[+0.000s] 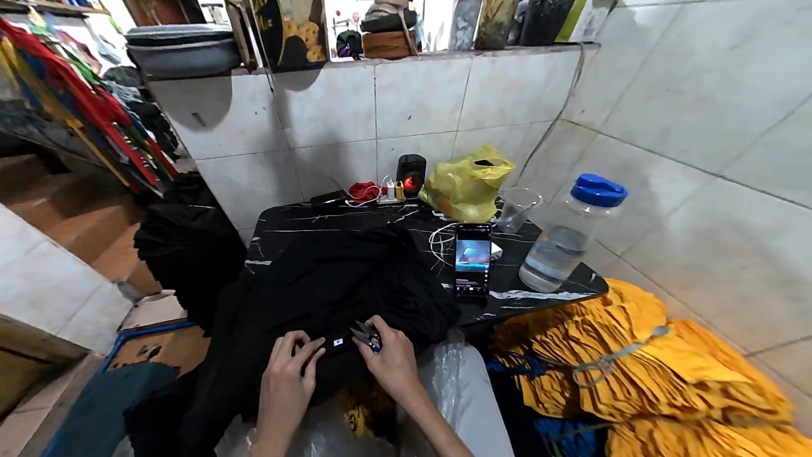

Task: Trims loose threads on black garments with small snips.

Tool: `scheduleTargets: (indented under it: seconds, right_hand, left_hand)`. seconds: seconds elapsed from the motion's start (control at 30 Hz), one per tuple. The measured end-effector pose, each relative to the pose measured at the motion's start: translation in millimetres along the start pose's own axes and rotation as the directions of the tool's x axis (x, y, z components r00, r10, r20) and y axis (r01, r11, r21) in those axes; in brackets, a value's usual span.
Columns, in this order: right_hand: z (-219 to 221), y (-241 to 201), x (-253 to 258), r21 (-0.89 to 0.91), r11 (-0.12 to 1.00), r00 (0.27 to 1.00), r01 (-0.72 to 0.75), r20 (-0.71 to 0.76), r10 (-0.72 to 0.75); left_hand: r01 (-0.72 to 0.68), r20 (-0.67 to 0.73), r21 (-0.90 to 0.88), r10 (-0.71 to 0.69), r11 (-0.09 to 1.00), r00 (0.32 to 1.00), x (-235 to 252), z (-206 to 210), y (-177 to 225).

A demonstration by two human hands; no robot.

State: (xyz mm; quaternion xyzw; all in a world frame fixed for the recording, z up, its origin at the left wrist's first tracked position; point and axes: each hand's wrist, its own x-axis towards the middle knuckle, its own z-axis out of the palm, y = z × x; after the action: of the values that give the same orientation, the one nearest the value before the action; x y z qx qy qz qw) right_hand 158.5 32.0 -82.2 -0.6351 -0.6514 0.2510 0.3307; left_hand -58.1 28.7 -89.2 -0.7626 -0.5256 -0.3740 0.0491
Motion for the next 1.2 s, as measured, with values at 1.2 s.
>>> scheduleTargets:
  seconds: [1.2]
  right_hand:
    - [-2.4,6.6,-5.3,0.044,0.998,0.999,0.035,-0.005,-0.035]
  left_hand:
    - [0.074,-0.045,0.049,-0.072,0.996,0.996,-17.4,3.5,16.5]
